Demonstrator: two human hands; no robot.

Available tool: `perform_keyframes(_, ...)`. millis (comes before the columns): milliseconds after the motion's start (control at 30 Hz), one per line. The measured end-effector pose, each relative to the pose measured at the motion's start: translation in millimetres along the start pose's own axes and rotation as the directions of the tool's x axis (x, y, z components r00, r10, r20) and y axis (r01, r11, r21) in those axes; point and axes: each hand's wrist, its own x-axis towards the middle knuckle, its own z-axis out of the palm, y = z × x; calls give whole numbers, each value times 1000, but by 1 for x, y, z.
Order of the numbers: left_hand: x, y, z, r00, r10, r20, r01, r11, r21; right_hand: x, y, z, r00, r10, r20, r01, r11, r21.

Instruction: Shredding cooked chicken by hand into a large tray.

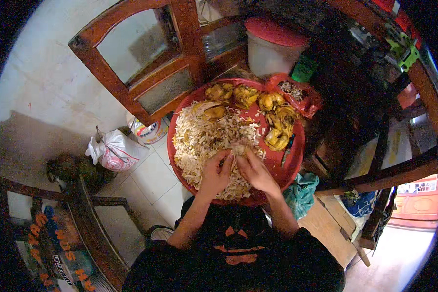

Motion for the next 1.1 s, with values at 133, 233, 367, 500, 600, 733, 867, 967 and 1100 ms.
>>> perform_keyframes(133,-2,8,-1,976,-169,137,178,983,-53,2,-8,-1,995,38,-92,-37,999,12)
perform_keyframes(233,1,9,-1,983,-152,98,164,979,-123,8,-8,1,996,18,-91,-20,1000,-20)
perform_keyframes(367,-4,20,-6,967,-147,210,188,964,-191,27,47,4,941,-171,-292,187,982,27)
perform_keyframes(500,8,27,-10,991,36,128,-45,997,66,21,42,-7,979,89,-181,-81,995,50)
perform_keyframes(600,7,15,-10,995,39,89,-53,985,162,2,-29,-15,919,357,166,-393,819,418)
perform_keyframes(733,5,16,-4,997,2,78,-14,989,150,5,13,-10,997,-53,61,66,970,-232)
perform_keyframes(867,-2,1,-8,899,-386,207,438,778,-451,4,14,-6,995,89,37,-82,984,-161)
perform_keyframes(967,5,11,-14,860,-449,241,509,727,-462,-1,2,-6,995,-9,96,28,980,-196)
perform_keyframes(1100,4,20,-15,855,-477,205,513,715,-475,-4,-1,1,995,-97,-16,90,966,-244)
